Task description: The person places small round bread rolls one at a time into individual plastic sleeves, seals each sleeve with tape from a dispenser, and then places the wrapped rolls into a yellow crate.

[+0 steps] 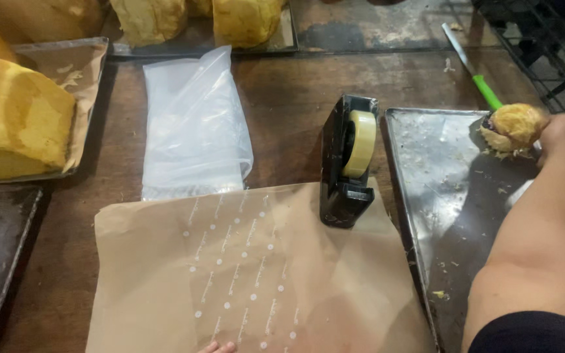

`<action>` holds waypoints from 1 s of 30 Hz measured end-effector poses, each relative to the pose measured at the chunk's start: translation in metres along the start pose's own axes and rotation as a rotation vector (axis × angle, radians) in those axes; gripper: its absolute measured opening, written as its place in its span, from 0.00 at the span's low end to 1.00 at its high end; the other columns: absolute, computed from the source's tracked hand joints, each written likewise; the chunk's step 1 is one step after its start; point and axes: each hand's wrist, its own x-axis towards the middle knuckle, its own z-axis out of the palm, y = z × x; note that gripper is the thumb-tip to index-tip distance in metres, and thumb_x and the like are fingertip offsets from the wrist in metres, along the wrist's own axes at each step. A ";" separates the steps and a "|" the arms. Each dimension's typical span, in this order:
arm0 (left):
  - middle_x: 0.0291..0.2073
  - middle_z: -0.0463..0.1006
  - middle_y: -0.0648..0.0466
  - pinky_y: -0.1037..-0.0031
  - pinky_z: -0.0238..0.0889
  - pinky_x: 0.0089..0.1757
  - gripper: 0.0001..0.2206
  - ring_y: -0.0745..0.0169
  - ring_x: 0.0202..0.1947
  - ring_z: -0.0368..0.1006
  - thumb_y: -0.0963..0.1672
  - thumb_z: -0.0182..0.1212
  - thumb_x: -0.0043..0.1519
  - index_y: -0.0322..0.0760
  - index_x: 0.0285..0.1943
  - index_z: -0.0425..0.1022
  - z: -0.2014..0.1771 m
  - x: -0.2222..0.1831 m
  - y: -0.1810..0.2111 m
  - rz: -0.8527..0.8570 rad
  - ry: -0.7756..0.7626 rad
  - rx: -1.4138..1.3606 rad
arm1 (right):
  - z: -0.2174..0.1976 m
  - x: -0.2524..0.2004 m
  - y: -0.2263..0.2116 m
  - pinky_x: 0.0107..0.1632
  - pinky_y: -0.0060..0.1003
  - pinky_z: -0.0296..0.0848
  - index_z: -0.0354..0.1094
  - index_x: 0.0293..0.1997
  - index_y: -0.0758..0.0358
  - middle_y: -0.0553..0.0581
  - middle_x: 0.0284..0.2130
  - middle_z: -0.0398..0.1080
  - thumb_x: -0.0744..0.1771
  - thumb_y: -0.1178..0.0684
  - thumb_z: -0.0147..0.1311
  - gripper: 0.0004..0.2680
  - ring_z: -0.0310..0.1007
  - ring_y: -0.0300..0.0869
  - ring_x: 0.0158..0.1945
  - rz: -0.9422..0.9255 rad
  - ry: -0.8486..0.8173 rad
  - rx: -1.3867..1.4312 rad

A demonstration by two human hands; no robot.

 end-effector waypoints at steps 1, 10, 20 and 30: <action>0.45 0.82 0.62 0.61 0.71 0.53 0.05 0.56 0.53 0.78 0.46 0.60 0.59 0.51 0.43 0.78 0.006 -0.013 0.001 0.005 -0.013 0.000 | -0.002 -0.001 0.002 0.37 0.48 0.75 0.67 0.53 0.68 0.61 0.41 0.71 0.72 0.48 0.53 0.11 0.74 0.50 0.37 -0.016 -0.011 0.010; 0.43 0.82 0.63 0.61 0.73 0.51 0.06 0.58 0.51 0.80 0.46 0.59 0.56 0.53 0.40 0.79 -0.060 0.050 0.027 -0.029 0.059 -0.033 | -0.019 -0.054 0.040 0.48 0.53 0.79 0.65 0.61 0.71 0.67 0.54 0.72 0.72 0.52 0.45 0.14 0.78 0.55 0.52 -0.135 -0.272 0.487; 0.46 0.81 0.52 0.60 0.70 0.56 0.08 0.50 0.53 0.78 0.46 0.68 0.62 0.39 0.42 0.77 -0.181 0.145 0.057 0.137 0.099 -0.210 | 0.001 -0.349 0.025 0.70 0.56 0.63 0.56 0.66 0.82 0.72 0.66 0.63 0.66 0.60 0.50 0.21 0.62 0.61 0.69 -0.311 -1.270 1.072; 0.45 0.81 0.53 0.59 0.68 0.56 0.08 0.52 0.51 0.77 0.46 0.66 0.63 0.39 0.39 0.75 -0.195 0.133 0.088 0.025 0.097 -0.280 | 0.100 -0.589 0.024 0.56 0.40 0.75 0.71 0.54 0.65 0.60 0.50 0.74 0.64 0.60 0.59 0.13 0.75 0.48 0.53 -1.435 -0.640 0.044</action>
